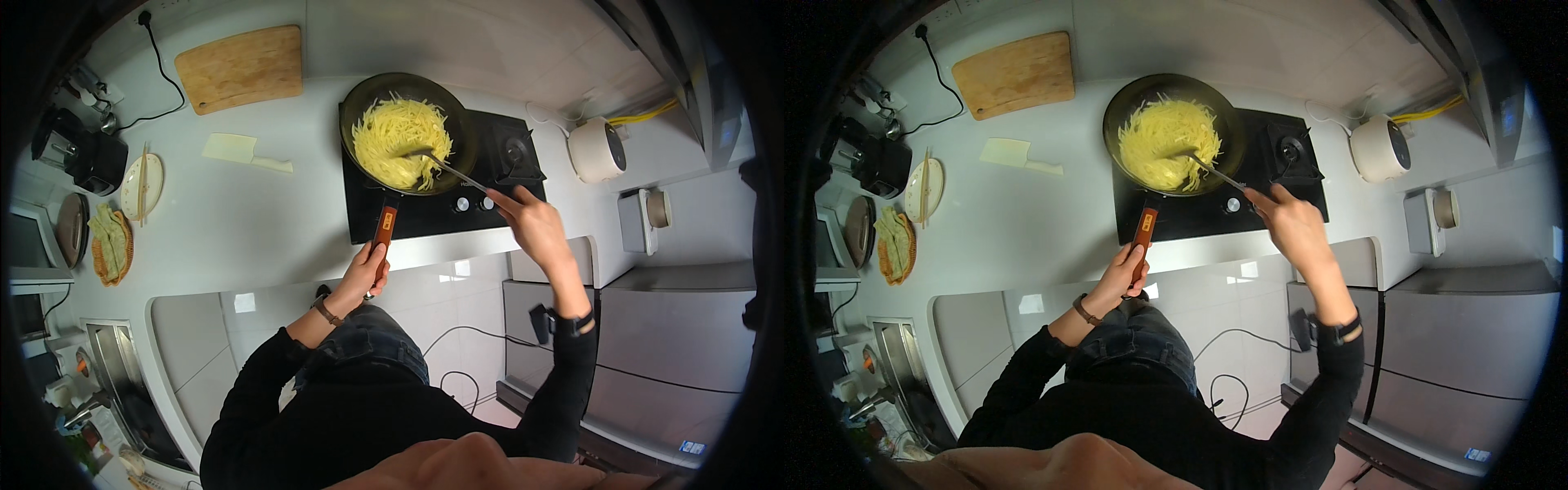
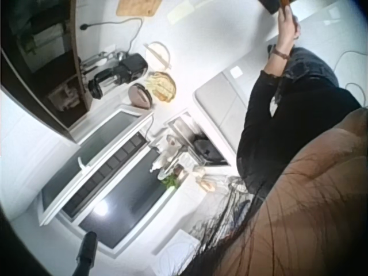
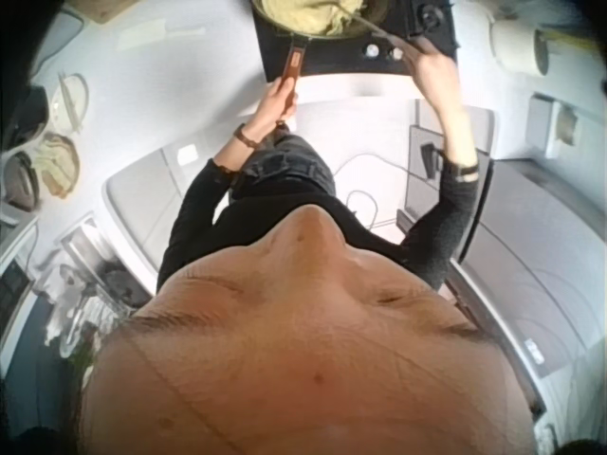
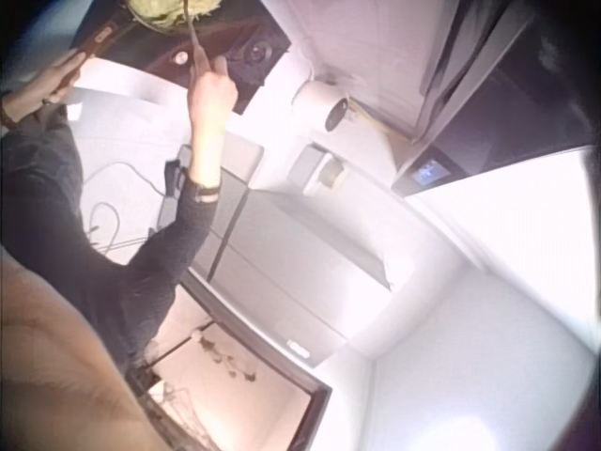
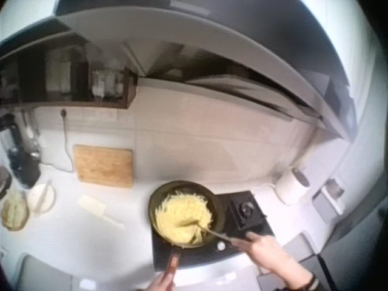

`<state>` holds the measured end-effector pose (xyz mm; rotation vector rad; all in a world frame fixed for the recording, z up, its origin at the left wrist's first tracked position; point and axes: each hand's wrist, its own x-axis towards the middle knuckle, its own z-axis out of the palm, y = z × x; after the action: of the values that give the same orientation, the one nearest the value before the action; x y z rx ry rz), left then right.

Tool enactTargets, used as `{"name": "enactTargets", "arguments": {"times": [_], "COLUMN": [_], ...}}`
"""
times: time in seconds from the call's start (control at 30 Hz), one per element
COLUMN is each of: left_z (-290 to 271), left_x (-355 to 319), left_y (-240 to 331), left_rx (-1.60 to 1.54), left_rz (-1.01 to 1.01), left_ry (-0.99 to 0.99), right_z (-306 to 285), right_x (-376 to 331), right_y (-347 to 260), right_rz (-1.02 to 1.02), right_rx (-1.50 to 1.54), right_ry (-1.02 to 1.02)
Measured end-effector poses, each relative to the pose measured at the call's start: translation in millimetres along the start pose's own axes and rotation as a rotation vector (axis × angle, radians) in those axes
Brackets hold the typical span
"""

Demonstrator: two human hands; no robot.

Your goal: The person stirs shredded potatoes in a pan on an induction cooktop, adds vinegar and salt, then continues stirring. They briefly rinse a glass and retrieve a plate and chopsticks before resuming stirring.

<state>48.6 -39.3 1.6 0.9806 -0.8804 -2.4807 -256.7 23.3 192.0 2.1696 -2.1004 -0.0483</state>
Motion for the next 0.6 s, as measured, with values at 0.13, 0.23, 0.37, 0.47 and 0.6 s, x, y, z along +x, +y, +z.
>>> {"name": "enactTargets", "arguments": {"times": [0.13, 0.23, 0.37, 0.47, 0.6], "left_z": [0, 0, 0, 0, -1], "left_x": [0, 0, 0, 1, 0], "left_y": [-1, -2, -2, -1, -1], "left_rx": [0.012, 0.003, 0.023, 0.028, -0.005], "left_rz": [-0.016, -0.007, -0.018, -0.014, 0.012], "left_ry": [0.024, 0.013, 0.028, 0.032, -0.002], "right_z": [-40, -14, 34, 47, 55], "right_x": [-18, 5, 35, 41, 52], "right_y": [-18, -42, -27, -3, -12], "right_rz": [0.108, 0.115, 0.175, 0.323, 0.299], "right_rx": [0.037, 0.073, 0.147, 0.141, 0.164], "right_ry": [-0.095, -0.109, 0.136, 0.194, 0.142]}}
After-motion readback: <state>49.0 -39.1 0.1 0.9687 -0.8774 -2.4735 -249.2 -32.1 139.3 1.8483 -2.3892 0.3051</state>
